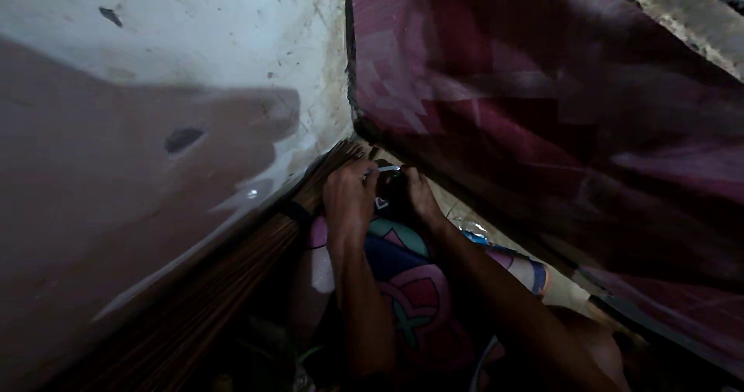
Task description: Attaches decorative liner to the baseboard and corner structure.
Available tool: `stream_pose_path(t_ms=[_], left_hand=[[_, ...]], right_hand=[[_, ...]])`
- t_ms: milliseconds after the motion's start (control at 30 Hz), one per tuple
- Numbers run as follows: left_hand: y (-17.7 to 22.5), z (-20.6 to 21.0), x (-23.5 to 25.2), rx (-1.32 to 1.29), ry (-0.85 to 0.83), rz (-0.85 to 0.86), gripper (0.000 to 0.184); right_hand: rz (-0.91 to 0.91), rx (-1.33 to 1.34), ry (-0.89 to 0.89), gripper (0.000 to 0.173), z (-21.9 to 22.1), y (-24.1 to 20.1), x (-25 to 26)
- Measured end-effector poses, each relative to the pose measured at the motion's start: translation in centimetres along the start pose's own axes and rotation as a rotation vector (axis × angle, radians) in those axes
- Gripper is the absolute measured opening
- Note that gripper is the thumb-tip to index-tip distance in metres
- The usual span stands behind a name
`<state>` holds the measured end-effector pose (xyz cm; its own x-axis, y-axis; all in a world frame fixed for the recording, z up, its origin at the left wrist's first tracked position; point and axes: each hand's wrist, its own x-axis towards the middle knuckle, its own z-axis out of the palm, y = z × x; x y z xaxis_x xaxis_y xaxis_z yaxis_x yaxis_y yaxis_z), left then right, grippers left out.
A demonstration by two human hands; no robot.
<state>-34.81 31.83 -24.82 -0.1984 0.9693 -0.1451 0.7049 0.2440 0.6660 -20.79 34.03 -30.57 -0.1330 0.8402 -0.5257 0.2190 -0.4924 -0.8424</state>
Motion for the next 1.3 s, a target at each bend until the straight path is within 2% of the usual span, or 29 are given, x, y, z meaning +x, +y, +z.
stream_pose_path(t_ms=[400,1000,1067,1167,1233,1300], left_hand=[[-0.3,0.2,0.1,0.006,-0.001,0.043,0.013],[0.1,0.2,0.1,-0.025,0.011,0.017,0.014],[-0.3,-0.1,0.2,-0.035,0.009,0.014,0.016],[-1.8,-0.1,0.2,-0.038,0.060,0.181,0.019],[-3.4,0.5,0.3,-0.144,0.038,0.285,0.025],[-5.3,3.0,2.2,-0.459,-0.160,0.233,0.035]], right_hand=[[-0.008,0.077,-0.027,0.054,0.0,0.6,0.2],[0.002,0.125,-0.008,0.055,-0.1,0.7,0.3],[0.037,0.213,-0.025,0.055,0.3,1.0,0.5],[-0.017,0.490,-0.076,0.054,0.9,1.5,0.8],[-0.095,0.403,-0.029,0.048,0.4,0.3,-0.5],[-0.072,0.267,0.108,0.043,-1.0,-1.6,-2.4]])
